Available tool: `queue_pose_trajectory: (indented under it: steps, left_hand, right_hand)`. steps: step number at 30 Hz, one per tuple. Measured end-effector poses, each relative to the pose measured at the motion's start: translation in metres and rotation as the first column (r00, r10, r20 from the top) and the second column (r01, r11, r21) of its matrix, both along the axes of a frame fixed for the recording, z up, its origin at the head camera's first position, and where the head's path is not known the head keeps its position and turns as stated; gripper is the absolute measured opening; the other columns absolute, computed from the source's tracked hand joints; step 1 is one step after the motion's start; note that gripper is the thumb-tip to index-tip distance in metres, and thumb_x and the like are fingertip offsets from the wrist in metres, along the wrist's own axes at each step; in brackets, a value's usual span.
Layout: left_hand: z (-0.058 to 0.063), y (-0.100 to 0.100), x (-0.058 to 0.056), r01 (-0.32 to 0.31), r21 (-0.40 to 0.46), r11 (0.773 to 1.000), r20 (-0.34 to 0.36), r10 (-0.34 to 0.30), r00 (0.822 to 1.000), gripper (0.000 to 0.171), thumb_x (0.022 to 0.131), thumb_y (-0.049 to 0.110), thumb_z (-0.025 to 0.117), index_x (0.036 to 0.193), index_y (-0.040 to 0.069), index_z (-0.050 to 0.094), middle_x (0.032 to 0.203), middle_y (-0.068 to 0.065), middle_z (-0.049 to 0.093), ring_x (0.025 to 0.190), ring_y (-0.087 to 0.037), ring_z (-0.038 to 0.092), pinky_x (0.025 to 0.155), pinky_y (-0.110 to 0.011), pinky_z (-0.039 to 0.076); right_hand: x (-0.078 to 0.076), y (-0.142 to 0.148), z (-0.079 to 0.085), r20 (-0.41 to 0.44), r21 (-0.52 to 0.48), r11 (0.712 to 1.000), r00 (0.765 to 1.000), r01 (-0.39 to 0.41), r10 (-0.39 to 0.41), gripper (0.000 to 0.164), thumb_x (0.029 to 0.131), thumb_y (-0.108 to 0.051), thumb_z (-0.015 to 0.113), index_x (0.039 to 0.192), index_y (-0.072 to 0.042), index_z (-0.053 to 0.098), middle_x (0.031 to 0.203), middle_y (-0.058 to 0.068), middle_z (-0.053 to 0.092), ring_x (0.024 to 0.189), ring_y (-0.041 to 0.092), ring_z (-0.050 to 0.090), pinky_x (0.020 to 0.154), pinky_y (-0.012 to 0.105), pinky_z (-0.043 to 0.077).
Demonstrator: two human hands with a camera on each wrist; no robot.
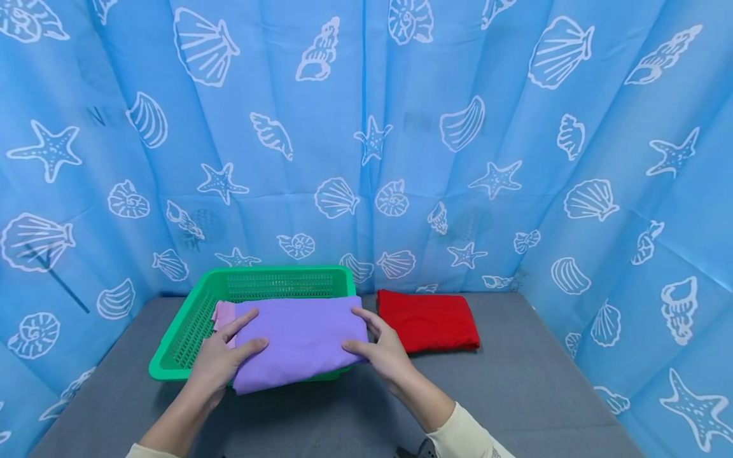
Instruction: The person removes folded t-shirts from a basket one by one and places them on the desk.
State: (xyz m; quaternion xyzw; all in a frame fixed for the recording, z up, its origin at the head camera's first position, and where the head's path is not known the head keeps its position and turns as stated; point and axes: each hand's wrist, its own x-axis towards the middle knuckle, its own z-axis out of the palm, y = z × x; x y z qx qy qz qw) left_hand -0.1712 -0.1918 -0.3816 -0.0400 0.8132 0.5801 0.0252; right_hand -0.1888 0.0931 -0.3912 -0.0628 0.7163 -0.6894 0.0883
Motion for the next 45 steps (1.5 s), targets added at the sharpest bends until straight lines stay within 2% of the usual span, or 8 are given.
queue_pose_trajectory:
  steps: [4,8,16,18,25,34,45]
  left_hand:
    - [-0.004,0.008,0.004,-0.001,0.025,1.000,-0.001,0.001,1.000,0.073,0.088,0.030,0.074,0.151,0.017,0.040,0.157,-0.026,0.026,0.118,-0.031,0.056,0.076,-0.028,0.055]
    - [-0.011,0.016,0.005,-0.007,0.027,1.000,-0.002,0.007,1.000,0.073,0.087,0.032,0.075,0.151,0.017,0.042,0.157,-0.025,0.026,0.120,-0.033,0.055,0.078,-0.031,0.054]
    - [-0.019,0.031,0.007,-0.004,0.006,1.000,-0.016,0.004,1.000,0.073,0.086,0.034,0.076,0.149,0.018,0.044,0.159,-0.024,0.023,0.141,-0.043,0.031,0.091,-0.042,0.052]
    - [-0.019,0.035,0.008,-0.003,0.020,1.000,-0.019,0.004,1.000,0.073,0.085,0.034,0.077,0.149,0.018,0.045,0.159,-0.024,0.022,0.141,-0.045,0.031,0.091,-0.043,0.052]
    - [-0.020,0.045,0.011,-0.002,0.054,0.999,-0.041,0.004,0.999,0.072,0.086,0.033,0.077,0.149,0.017,0.045,0.158,-0.022,0.028,0.140,-0.047,0.032,0.096,-0.049,0.050]
    - [-0.026,0.059,0.012,0.026,0.148,0.989,-0.071,-0.015,0.997,0.069,0.085,0.028,0.077,0.147,0.016,0.048,0.155,-0.026,0.031,0.133,-0.048,0.043,0.090,-0.044,0.055]
    - [-0.027,0.079,0.014,0.053,0.204,0.977,-0.085,-0.036,0.996,0.065,0.084,0.024,0.079,0.143,0.016,0.052,0.152,-0.026,0.035,0.126,-0.044,0.052,0.088,-0.043,0.056]
  right_hand:
    - [0.004,0.008,-0.004,-0.005,0.001,1.000,1.000,0.009,-0.009,0.072,0.086,-0.016,0.076,0.149,-0.014,0.042,0.145,0.018,0.047,0.122,0.030,0.051,0.089,0.039,0.056]
    - [0.007,0.015,-0.007,-0.003,0.005,1.000,1.000,0.031,-0.031,0.073,0.085,-0.016,0.077,0.149,-0.014,0.042,0.147,0.018,0.045,0.125,0.031,0.049,0.089,0.039,0.056]
    - [0.010,0.027,-0.013,0.016,0.011,0.996,0.996,0.085,-0.085,0.072,0.084,-0.015,0.077,0.148,-0.013,0.044,0.149,0.018,0.042,0.130,0.036,0.044,0.089,0.040,0.056]
    - [0.010,0.030,-0.014,0.022,0.007,0.995,0.995,0.095,-0.096,0.071,0.084,-0.015,0.077,0.147,-0.013,0.045,0.149,0.018,0.042,0.129,0.035,0.045,0.089,0.040,0.056]
    - [0.011,0.039,-0.016,0.041,-0.005,0.993,0.992,0.120,-0.120,0.070,0.084,-0.014,0.077,0.147,-0.014,0.045,0.147,0.018,0.043,0.125,0.035,0.048,0.087,0.041,0.057]
    - [0.011,0.054,-0.017,0.075,-0.012,0.989,0.986,0.149,-0.148,0.067,0.085,-0.015,0.077,0.145,-0.016,0.047,0.145,0.016,0.046,0.125,0.035,0.049,0.089,0.041,0.056]
    - [0.015,0.070,-0.019,0.098,0.003,0.981,0.977,0.192,-0.191,0.065,0.085,-0.016,0.076,0.144,-0.016,0.048,0.144,0.018,0.048,0.125,0.035,0.049,0.091,0.042,0.055]
